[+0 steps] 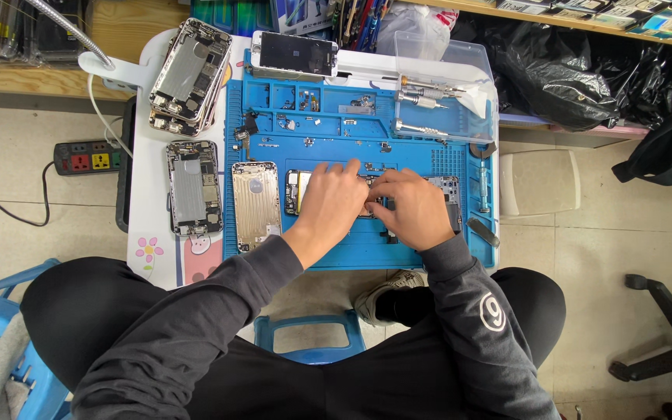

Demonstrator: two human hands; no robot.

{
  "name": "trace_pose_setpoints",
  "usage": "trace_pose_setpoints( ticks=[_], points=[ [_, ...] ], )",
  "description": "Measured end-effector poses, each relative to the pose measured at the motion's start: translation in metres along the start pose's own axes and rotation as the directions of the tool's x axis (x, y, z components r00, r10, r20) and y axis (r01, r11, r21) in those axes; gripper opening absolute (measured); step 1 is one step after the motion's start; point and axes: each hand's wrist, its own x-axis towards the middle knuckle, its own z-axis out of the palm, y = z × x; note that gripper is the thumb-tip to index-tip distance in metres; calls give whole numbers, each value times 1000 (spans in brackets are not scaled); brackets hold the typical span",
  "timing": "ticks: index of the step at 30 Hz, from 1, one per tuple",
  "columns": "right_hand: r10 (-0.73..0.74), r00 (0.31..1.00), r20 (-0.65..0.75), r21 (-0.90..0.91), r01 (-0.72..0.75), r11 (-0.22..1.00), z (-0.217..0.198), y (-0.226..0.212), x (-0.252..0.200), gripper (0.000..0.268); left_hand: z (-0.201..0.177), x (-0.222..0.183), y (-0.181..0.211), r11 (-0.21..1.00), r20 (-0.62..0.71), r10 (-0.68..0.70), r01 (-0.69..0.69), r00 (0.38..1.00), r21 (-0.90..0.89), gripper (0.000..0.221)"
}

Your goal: The person uses a screwdriver to remove screws from a smartphone's internal components on a blue work mat. They then use a plastic pry tool to separate the screen from the phone's frame and lift the display assembly.

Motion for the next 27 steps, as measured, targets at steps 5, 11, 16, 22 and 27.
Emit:
trace_pose_setpoints(
  ticks=[5,11,16,22,27],
  points=[
    [0,1000,-7,-47,0,999,14,15,0,10,5,-3,21,990,-37,22,-17,999,140,10],
    [-7,1000,-7,-13,7,1000,12,12,1,17,16,-9,25,964,-85,53,-29,995,263,13],
    [2,1000,-8,-18,-2,1000,12,14,1,23,7,-7,26,932,-68,22,4,997,364,19],
    [13,1000,-22,1,-13,1000,17,15,-1,32,27,-12,30,956,-81,48,-23,996,294,15],
    [25,999,-22,-22,-25,999,24,24,-1,35,22,-11,32,941,-94,66,-31,993,338,16]
  ],
)
